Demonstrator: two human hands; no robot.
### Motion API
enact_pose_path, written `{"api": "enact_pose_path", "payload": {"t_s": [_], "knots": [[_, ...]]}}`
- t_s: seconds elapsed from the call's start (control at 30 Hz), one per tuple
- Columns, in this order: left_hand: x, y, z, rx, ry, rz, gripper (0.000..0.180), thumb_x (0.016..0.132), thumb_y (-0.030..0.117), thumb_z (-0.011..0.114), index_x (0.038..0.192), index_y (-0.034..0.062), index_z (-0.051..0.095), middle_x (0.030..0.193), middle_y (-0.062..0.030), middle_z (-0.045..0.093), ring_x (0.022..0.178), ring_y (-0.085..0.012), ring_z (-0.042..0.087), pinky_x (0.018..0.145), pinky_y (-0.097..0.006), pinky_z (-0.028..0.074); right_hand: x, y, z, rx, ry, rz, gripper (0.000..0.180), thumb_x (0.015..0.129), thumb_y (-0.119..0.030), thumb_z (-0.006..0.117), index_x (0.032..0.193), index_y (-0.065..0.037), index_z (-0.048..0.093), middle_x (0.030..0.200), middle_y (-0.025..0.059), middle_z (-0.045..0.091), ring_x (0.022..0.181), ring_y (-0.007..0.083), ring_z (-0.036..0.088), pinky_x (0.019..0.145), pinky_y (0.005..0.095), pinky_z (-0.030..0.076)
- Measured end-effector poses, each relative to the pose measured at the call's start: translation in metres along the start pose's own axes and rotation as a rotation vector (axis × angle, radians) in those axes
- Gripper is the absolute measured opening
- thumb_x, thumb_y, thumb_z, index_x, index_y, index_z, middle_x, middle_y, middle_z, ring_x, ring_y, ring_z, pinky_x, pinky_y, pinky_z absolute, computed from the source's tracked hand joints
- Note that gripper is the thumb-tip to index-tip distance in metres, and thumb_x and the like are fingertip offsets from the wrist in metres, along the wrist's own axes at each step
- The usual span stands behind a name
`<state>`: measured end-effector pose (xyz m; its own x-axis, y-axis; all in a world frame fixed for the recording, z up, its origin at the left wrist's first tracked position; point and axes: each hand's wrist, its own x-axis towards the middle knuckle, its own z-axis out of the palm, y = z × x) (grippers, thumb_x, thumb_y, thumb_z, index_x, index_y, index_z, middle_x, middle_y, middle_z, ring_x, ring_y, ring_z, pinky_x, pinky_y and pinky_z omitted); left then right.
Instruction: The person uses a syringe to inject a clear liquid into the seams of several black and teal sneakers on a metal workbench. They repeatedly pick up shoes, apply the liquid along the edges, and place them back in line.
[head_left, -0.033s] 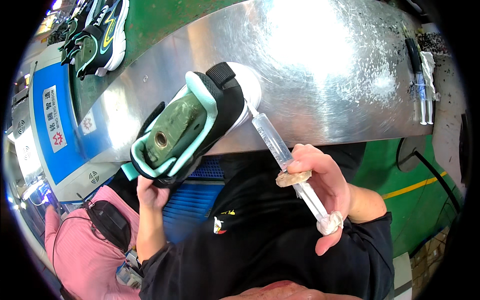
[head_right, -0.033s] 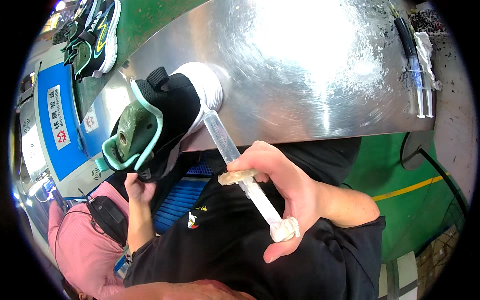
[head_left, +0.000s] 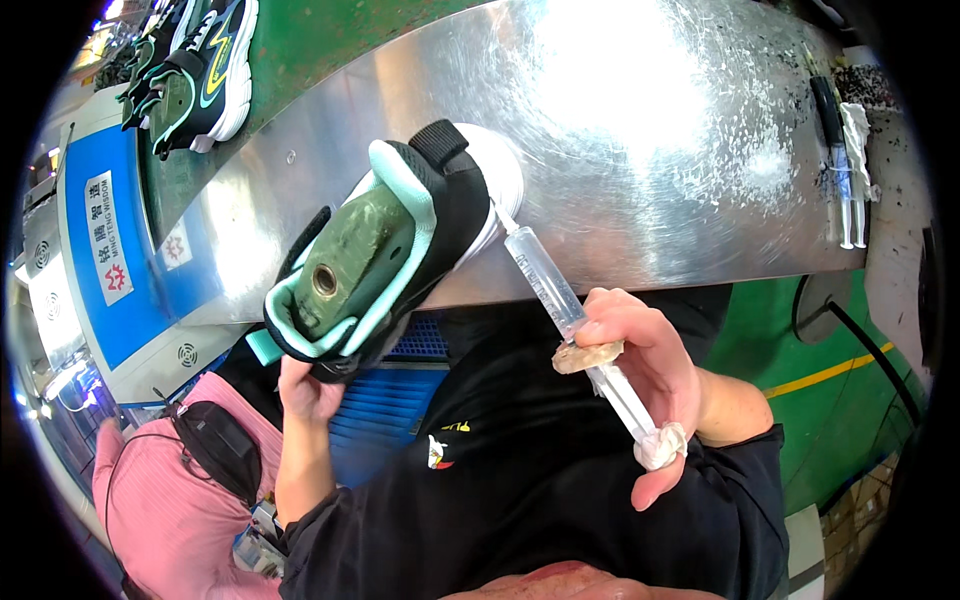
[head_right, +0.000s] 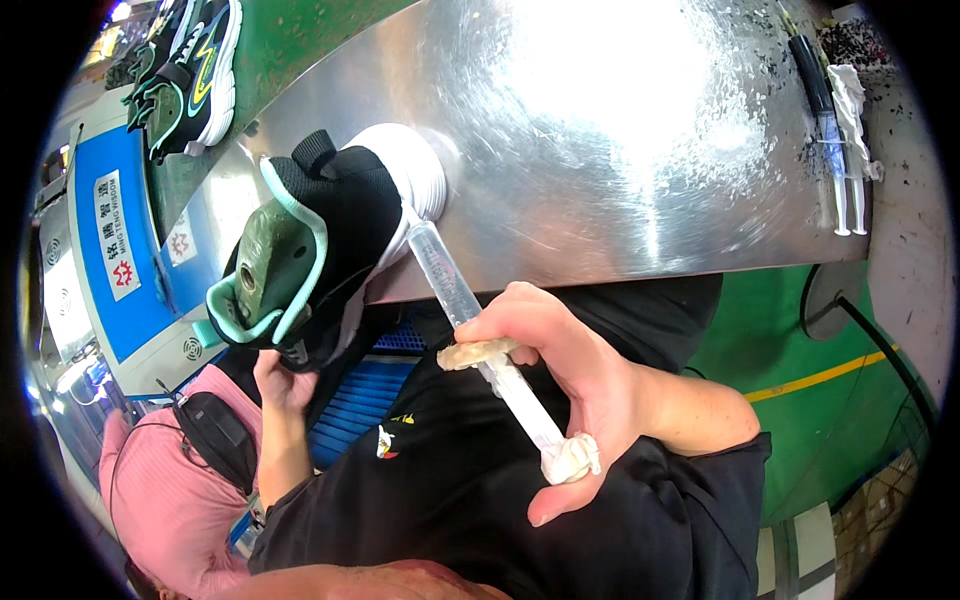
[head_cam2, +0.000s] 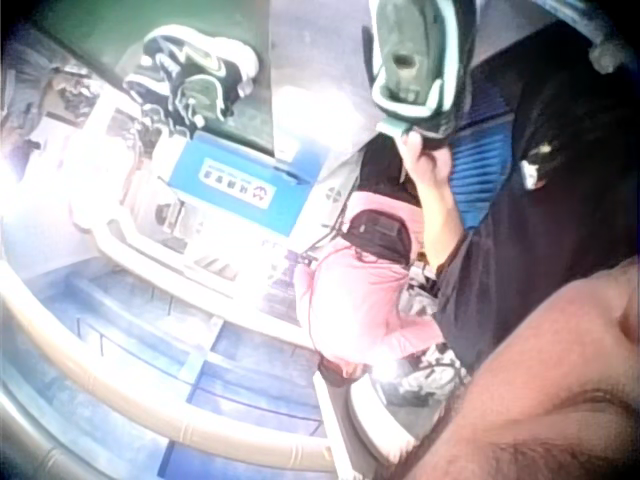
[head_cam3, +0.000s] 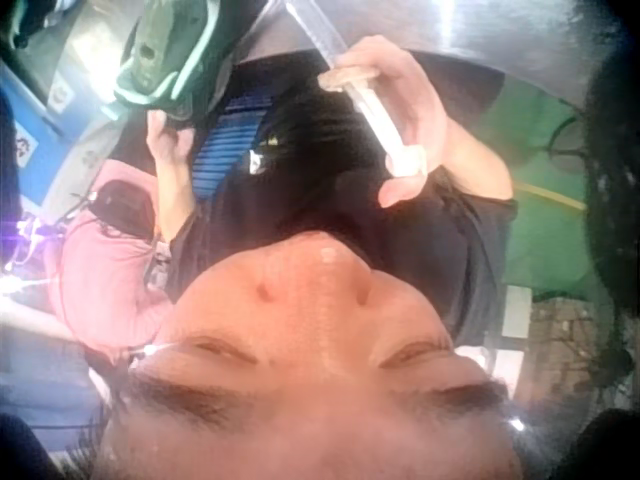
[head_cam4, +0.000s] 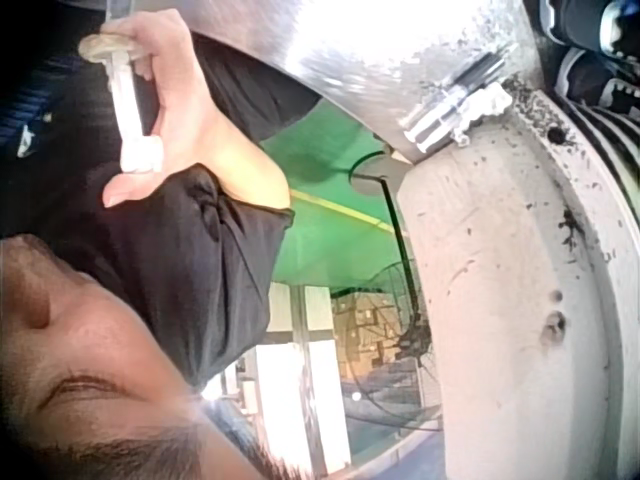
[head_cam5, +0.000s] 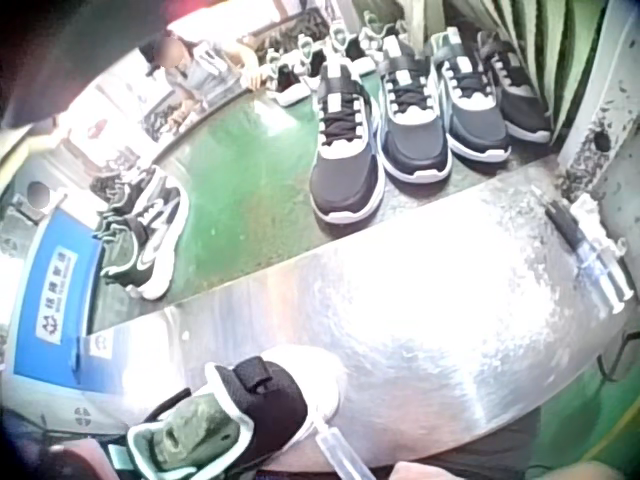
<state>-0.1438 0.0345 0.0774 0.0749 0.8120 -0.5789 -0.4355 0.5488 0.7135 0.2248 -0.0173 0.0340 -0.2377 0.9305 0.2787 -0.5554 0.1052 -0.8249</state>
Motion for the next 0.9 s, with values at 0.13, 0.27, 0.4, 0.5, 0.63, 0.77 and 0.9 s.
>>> {"api": "enact_pose_path", "payload": {"t_s": [0.13, 0.27, 0.4, 0.5, 0.63, 0.77, 0.9], "knots": [[-0.015, -0.022, 0.01, 0.022, -0.104, -0.076, 0.078, 0.073, 0.012, 0.066, 0.138, -0.0044, 0.026, 0.136, -0.0214, 0.042, 0.121, -0.0347, 0.047, 0.102, -0.047, 0.039, -0.001, 0.005, 0.002, 0.028, 0.012, -0.028, 0.113, 0.045, -0.051, 0.088, 0.13, 0.002, 0.034, 0.112, 0.009, 0.045, 0.091, 0.0138, 0.044, 0.075, 0.0242, 0.032], [-0.018, -0.041, 0.017, -0.018, -0.188, -0.166, 0.081, 0.067, 0.011, 0.069, 0.136, -0.0059, 0.03, 0.129, -0.0213, 0.048, 0.115, -0.0314, 0.053, 0.1, -0.042, 0.041, 0.001, 0.006, 0.008, 0.053, 0.039, -0.04, 0.116, 0.043, -0.049, 0.089, 0.13, 0.002, 0.032, 0.11, 0.0083, 0.044, 0.088, 0.0131, 0.042, 0.075, 0.0243, 0.031], [-0.023, -0.055, 0.025, -0.085, -0.237, -0.244, 0.086, 0.062, 0.011, 0.067, 0.137, -0.006, 0.029, 0.13, -0.0207, 0.048, 0.116, -0.0281, 0.053, 0.1, -0.039, 0.041, 0.002, 0.002, 0.011, 0.048, 0.043, -0.027, 0.116, 0.042, -0.05, 0.089, 0.13, 0.002, 0.033, 0.109, 0.0084, 0.044, 0.084, 0.0131, 0.04, 0.073, 0.0243, 0.03], [-0.024, -0.068, 0.022, -0.132, -0.279, -0.206, 0.074, 0.064, 0.012, 0.063, 0.132, -0.0029, 0.038, 0.125, -0.0291, 0.05, 0.114, -0.0422, 0.052, 0.099, -0.054, 0.041, 0.002, -0.001, 0.016, 0.045, 0.064, -0.007, 0.115, 0.042, -0.051, 0.089, 0.128, 0.003, 0.035, 0.108, 0.0087, 0.045, 0.084, 0.0134, 0.04, 0.073, 0.0247, 0.03], [-0.022, -0.073, 0.019, -0.158, -0.376, -0.303, 0.075, 0.063, 0.013, 0.064, 0.131, -0.0052, 0.04, 0.124, -0.0291, 0.05, 0.112, -0.0403, 0.054, 0.097, -0.05, 0.043, 0.009, -0.005, 0.021, -0.017, 0.044, -0.015, 0.113, 0.042, -0.053, 0.088, 0.126, 0.004, 0.038, 0.106, 0.009, 0.046, 0.083, 0.0136, 0.041, 0.072, 0.0248, 0.031], [-0.018, -0.079, 0.026, -0.271, -0.42, -0.36, 0.083, 0.061, -0.002, 0.063, 0.137, -0.0037, 0.028, 0.119, -0.0183, 0.055, 0.107, -0.0267, 0.058, 0.091, -0.036, 0.048, 0.012, -0.005, 0.028, -0.051, 0.046, -0.025, 0.112, 0.043, -0.054, 0.087, 0.125, 0.005, 0.04, 0.104, 0.0094, 0.046, 0.083, 0.0143, 0.041, 0.072, 0.0253, 0.032], [-0.021, -0.083, 0.018, -0.149, -0.396, -0.436, 0.083, 0.057, 0.005, 0.062, 0.134, -0.0103, 0.034, 0.129, -0.0251, 0.048, 0.117, -0.0344, 0.052, 0.104, -0.042, 0.036, 0.017, -0.009, 0.035, -0.05, 0.066, -0.041, 0.108, 0.046, -0.056, 0.086, 0.123, 0.006, 0.041, 0.102, 0.0102, 0.048, 0.083, 0.0168, 0.044, 0.073, 0.0273, 0.034]]}}
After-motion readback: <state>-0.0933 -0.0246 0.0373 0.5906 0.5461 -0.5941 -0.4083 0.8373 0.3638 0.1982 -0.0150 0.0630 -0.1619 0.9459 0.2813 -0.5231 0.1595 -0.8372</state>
